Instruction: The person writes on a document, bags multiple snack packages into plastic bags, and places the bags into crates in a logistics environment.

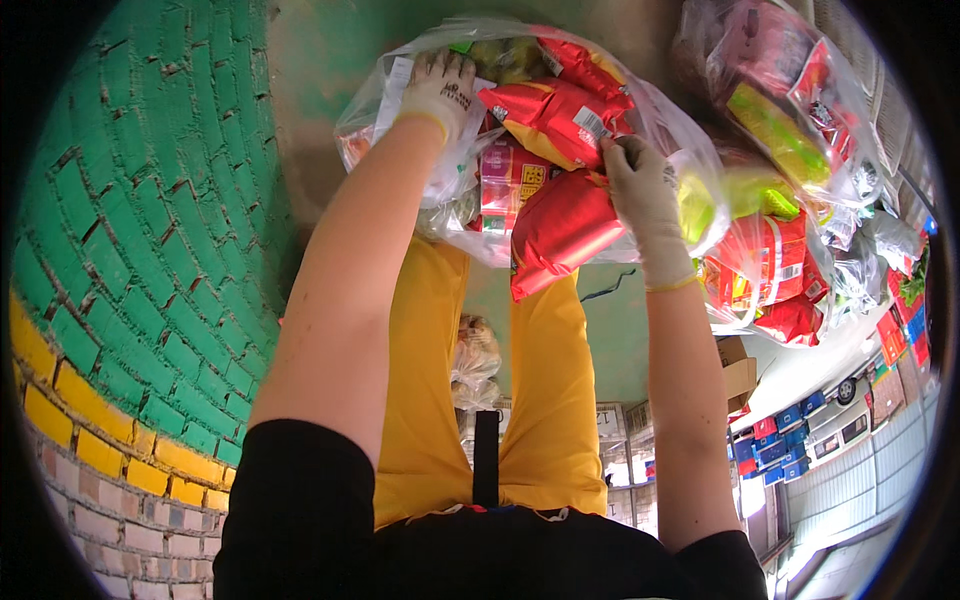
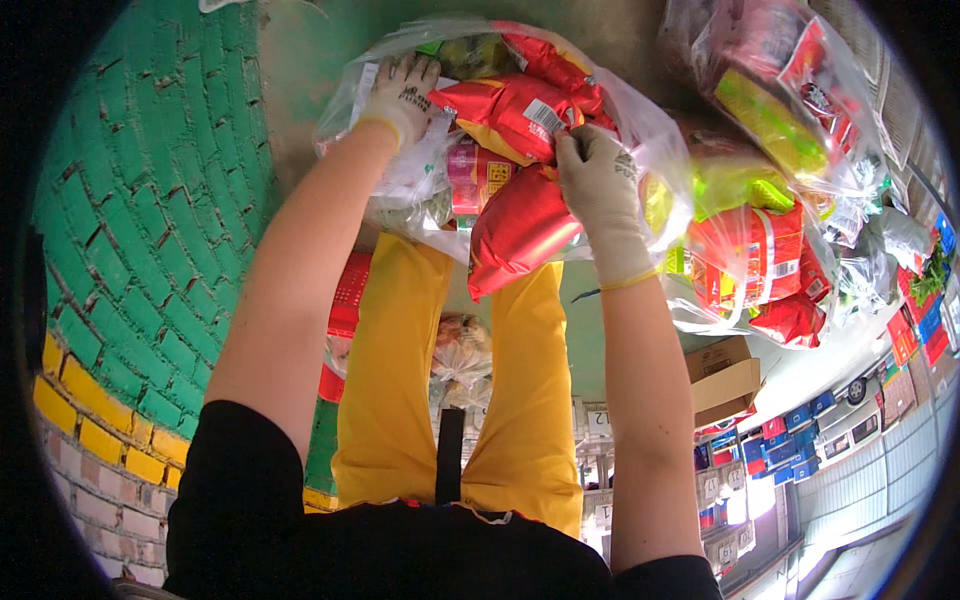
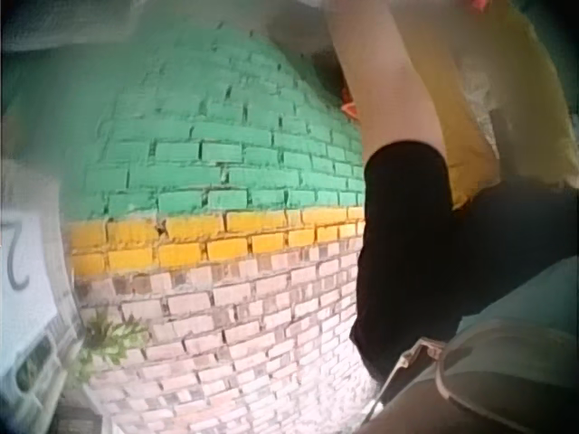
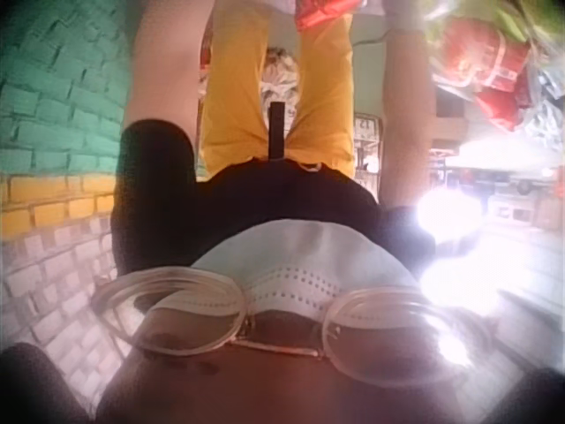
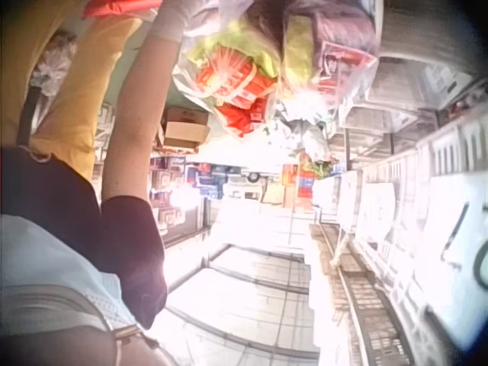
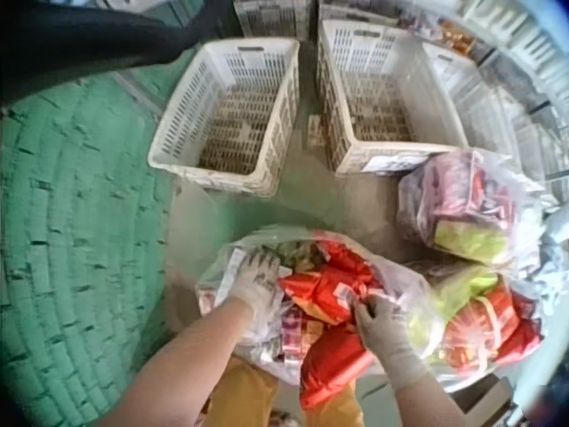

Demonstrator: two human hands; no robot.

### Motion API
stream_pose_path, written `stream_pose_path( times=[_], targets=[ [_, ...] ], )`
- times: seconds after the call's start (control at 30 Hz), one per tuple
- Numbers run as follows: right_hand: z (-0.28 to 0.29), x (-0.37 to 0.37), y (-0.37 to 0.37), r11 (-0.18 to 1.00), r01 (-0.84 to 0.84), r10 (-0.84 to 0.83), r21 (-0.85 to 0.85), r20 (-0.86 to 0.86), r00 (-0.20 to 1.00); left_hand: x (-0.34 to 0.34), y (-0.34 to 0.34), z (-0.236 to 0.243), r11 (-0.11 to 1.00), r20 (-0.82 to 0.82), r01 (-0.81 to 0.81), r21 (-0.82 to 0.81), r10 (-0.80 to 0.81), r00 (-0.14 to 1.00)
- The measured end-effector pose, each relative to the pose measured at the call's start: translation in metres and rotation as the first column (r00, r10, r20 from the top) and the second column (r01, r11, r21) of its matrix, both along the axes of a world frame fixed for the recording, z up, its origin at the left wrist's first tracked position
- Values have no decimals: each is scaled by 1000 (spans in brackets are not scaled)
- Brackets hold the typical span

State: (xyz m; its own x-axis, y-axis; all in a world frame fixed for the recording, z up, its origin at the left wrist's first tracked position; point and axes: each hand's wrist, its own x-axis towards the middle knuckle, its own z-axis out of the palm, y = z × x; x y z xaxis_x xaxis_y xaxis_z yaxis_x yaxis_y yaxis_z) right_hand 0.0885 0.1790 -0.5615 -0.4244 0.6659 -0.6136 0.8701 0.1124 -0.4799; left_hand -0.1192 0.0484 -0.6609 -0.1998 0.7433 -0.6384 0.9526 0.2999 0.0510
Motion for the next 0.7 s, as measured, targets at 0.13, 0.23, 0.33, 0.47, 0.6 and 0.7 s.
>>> stream_pose_path(
  times=[0.13,0.23,0.33,0.47,0.6,0.7],
  targets=[
    [19,-2,-1,835,455,-473,-310,22,881,-23,23,19,785,183,386,-484,-340,922],
    [32,21,-13,727,539,-651,-424,-178,738,-56,-24,46,672,257,717,-186,-671,696],
    [41,7,-67,561,597,-805,-574,-207,556,-68,-50,83,605,358,784,-137,-708,608],
    [-4,-35,-148,771,609,-629,-185,-372,683,-84,-67,107,967,542,-147,-210,240,805],
    [-57,-50,-189,988,116,-77,105,-323,943,-111,-75,104,855,464,519,-14,-454,760],
    [-63,-38,-198,996,61,-47,68,-196,980,-108,-86,118,879,509,476,-27,-398,763]
  ],
)
